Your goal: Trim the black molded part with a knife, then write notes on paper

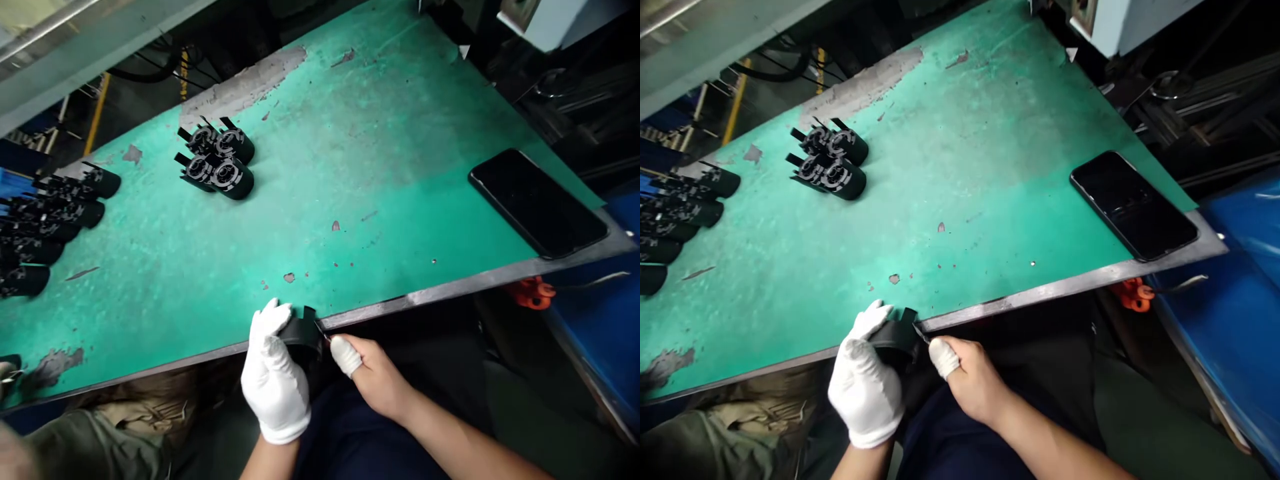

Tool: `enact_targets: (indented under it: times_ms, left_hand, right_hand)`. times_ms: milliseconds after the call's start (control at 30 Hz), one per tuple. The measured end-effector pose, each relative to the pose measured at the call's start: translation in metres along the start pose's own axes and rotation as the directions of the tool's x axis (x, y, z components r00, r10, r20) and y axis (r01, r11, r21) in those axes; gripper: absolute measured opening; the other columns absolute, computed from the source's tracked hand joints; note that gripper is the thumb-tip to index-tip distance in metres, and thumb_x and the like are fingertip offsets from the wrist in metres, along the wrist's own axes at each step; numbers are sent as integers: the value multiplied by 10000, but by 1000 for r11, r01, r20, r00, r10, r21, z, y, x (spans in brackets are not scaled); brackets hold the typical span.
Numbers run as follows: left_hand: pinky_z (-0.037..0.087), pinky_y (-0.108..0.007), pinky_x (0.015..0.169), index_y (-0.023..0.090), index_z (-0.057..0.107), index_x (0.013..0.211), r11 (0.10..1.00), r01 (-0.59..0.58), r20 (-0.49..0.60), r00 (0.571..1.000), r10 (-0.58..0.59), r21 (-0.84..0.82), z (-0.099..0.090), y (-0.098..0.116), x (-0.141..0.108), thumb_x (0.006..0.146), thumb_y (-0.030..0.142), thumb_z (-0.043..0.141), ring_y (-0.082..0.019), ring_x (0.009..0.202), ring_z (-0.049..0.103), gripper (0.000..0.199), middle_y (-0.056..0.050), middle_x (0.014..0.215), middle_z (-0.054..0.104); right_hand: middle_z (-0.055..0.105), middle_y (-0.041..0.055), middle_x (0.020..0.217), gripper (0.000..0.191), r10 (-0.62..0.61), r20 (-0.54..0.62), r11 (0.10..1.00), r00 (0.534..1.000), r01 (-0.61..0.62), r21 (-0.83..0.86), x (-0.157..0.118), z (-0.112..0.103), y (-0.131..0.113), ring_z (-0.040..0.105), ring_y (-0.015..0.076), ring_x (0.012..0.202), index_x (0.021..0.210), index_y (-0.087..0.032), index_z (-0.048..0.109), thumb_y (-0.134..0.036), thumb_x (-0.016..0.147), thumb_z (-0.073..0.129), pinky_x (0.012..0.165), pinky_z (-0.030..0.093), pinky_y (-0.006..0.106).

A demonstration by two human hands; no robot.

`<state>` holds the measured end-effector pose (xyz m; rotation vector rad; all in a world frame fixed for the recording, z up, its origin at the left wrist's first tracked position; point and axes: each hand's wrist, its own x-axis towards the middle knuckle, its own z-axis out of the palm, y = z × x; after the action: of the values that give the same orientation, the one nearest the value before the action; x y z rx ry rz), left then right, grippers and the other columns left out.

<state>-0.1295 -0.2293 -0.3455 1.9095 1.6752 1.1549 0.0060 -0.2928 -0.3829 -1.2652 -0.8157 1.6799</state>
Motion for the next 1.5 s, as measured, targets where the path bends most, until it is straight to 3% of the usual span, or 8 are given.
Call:
enact_targets:
  times_ms: [400, 800, 967, 1100, 1233, 1367, 1433, 1500]
  left_hand:
    - [416, -602, 1168, 162, 745, 997, 996, 81, -148, 985, -85, -34, 19, 12, 3, 1047, 328, 435, -271, 1105, 709, 355, -54, 1012, 757]
    - [442, -505, 1161, 139, 741, 979, 1000, -12, -172, 985, 8, -24, 17, 7, 2, 1049, 325, 432, -224, 1062, 723, 368, -72, 1008, 769]
    - [445, -420, 1144, 143, 752, 1025, 999, 11, -125, 992, -6, 39, 14, -3, 2, 1052, 391, 406, -198, 1089, 695, 426, -88, 1067, 767]
    - [509, -382, 1064, 162, 714, 1119, 996, 85, -8, 996, -85, 32, -4, 8, -5, 1038, 454, 415, -199, 1081, 688, 427, -93, 1131, 738]
    - [417, -479, 1182, 230, 568, 1369, 962, 54, 57, 998, -40, -269, -46, 35, -13, 1011, 535, 427, -266, 1312, 576, 491, -120, 1452, 561]
    - [442, -547, 1159, 294, 390, 1521, 900, 43, 233, 970, 66, -434, -82, 40, -10, 819, 696, 659, -384, 1461, 399, 852, -139, 1647, 285]
    - [499, -517, 1114, 315, 341, 1546, 937, 74, 387, 919, 69, -342, -89, 32, -8, 760, 642, 761, -380, 1426, 454, 949, -153, 1619, 339]
    - [527, -491, 1086, 307, 362, 1531, 956, 69, 399, 915, 52, -284, -90, 22, -8, 799, 528, 782, -343, 1348, 550, 872, -161, 1515, 480]
  right_hand:
    - [591, 2, 759, 345, 12, -32, 1000, 999, -12, -7, 5, 1, -2, 515, 169, 731, 917, -202, 680, -443, 1035, 463, 710, 393, 316]
    - [381, -41, 642, 457, -61, -92, 998, 994, 63, 22, 12, 4, 1, 321, 124, 625, 670, -200, 476, -522, 995, 478, 576, 266, 292]
    - [481, -44, 683, 348, -183, -186, 981, 965, 192, 32, 1, 11, 4, 407, 129, 631, 970, -194, 619, -531, 972, 531, 601, 354, 267]
    - [598, -33, 751, 486, -290, -201, 957, 936, 278, -85, -4, 15, 1, 529, 139, 661, 1274, -209, 596, -462, 875, 710, 654, 425, 259]
    - [681, 43, 890, 335, -319, -213, 946, 924, 323, -16, -6, 14, -17, 609, 191, 832, 1137, -185, 716, -440, 965, 583, 808, 486, 307]
    - [664, 10, 783, 355, -253, 86, 932, 964, 219, 287, -5, 30, -40, 595, 185, 757, 974, -180, 753, -511, 928, 631, 768, 506, 314]
    - [656, -2, 764, 350, -230, 205, 917, 951, 141, 372, -2, 43, -44, 586, 175, 728, 938, -183, 757, -520, 899, 674, 766, 503, 319]
    - [621, -16, 719, 360, -169, 220, 919, 961, 73, 388, 0, 53, -40, 539, 147, 660, 923, -180, 749, -533, 891, 684, 715, 486, 300]
